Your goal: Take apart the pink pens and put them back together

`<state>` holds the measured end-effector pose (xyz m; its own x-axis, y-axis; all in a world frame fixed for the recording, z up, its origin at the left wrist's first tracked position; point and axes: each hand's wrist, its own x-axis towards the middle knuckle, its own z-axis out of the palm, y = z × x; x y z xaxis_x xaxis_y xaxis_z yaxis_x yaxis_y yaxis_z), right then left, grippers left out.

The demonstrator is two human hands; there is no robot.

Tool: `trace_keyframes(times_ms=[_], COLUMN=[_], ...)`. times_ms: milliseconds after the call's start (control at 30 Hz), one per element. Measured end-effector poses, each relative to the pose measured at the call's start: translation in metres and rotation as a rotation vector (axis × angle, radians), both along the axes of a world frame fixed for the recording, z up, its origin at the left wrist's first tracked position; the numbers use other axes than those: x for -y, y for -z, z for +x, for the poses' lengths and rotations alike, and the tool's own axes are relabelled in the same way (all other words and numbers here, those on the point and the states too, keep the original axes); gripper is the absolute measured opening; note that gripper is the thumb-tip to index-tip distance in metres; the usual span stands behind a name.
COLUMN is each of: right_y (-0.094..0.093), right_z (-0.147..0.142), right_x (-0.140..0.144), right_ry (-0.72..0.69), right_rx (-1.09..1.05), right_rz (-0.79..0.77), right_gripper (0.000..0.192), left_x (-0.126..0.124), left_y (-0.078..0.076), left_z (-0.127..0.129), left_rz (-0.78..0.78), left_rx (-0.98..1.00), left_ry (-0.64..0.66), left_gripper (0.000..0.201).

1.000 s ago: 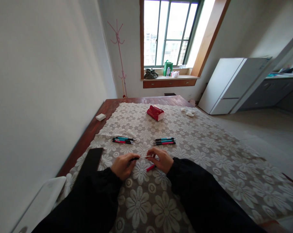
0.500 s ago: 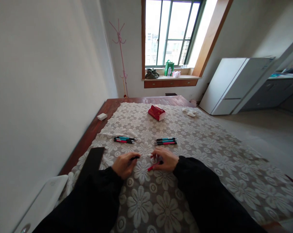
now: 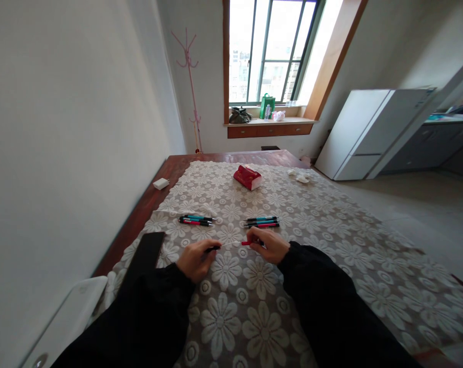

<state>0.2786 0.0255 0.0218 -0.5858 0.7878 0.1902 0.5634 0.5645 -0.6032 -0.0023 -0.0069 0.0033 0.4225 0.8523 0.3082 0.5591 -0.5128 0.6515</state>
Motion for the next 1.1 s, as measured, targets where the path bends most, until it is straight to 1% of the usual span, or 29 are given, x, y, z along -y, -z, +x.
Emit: trace_keyframes(times_ms=[467,733,1100], right_y=[-0.0017,-0.0040,-0.0017], right_z=[-0.0035,-0.0058,-0.0071], right_x=[0.0017,0.0026,0.0032], right_ry=[0.030,0.028,-0.008], right_rx=[-0.020,-0.016,-0.030], right_rz=[0.025,0.042,0.050], right_gripper=[0.010,0.010,0.007], left_x=[-0.0002,0.0002,-0.0001], left_y=[0.0018,-0.0003,-0.0016], left_z=[0.0001,0.0010,0.0008], left_rz=[0.003,0.009,0.042], left_rx=[-0.001,-0.018,-0.065], left_ry=[-0.005,0.001,0.027], left_gripper=[0.022,0.023,0.024])
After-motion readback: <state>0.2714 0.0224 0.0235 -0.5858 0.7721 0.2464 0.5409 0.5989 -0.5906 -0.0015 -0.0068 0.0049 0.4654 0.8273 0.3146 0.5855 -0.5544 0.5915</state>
